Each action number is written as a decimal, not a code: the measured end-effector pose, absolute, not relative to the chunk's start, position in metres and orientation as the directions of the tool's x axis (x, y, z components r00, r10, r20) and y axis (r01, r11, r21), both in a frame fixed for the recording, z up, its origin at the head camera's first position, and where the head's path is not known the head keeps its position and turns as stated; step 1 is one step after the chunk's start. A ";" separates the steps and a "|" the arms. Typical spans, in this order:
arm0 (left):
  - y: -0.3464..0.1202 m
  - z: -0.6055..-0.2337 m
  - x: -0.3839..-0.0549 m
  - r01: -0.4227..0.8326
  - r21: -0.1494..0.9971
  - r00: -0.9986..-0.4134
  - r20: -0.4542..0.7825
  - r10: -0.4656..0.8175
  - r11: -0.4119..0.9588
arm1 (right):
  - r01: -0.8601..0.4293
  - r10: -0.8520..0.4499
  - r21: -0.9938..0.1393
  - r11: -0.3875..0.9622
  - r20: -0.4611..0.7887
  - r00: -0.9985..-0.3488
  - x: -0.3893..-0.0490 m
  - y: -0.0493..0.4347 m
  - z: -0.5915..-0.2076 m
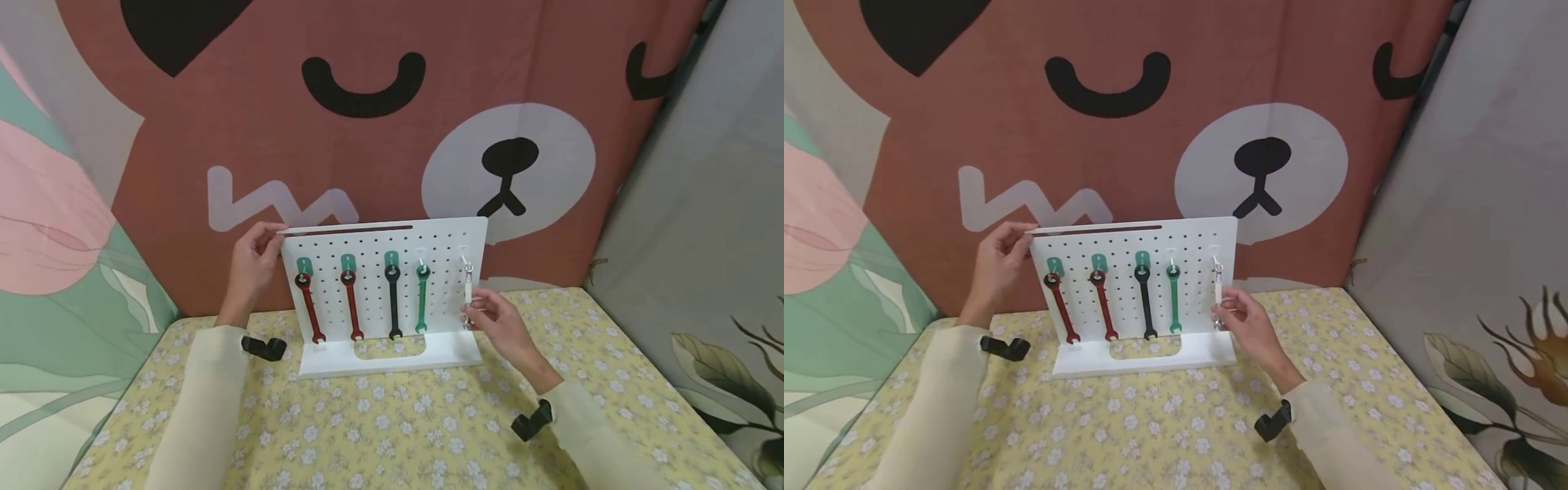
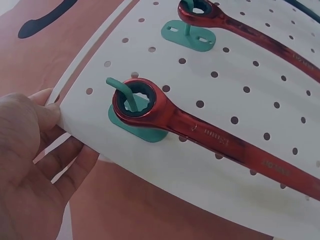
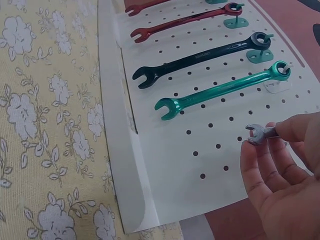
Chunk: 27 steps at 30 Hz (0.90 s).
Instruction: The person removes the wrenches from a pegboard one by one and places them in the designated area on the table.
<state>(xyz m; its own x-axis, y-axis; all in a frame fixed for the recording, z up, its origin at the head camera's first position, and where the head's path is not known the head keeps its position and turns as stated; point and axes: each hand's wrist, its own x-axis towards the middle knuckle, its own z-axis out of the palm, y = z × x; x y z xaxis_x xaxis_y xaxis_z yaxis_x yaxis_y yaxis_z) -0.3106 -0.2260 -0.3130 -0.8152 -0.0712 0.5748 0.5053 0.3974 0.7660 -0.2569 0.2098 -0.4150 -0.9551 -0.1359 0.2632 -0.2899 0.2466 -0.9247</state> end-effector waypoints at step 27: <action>-0.238 -0.310 -0.307 0.528 0.726 -0.826 0.560 0.066 0.440 | -0.272 -0.119 -0.959 0.084 0.262 -0.958 -0.247 0.216 -0.398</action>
<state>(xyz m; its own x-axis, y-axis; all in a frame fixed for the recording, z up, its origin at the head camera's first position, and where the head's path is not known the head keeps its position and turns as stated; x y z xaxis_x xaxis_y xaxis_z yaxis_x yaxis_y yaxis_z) -0.3071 -0.2379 -0.3097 -0.8256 0.0659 0.5603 0.5280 0.4404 0.7261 -0.2466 0.2156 -0.3984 -0.9577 -0.1195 0.2617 -0.2724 0.0838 -0.9585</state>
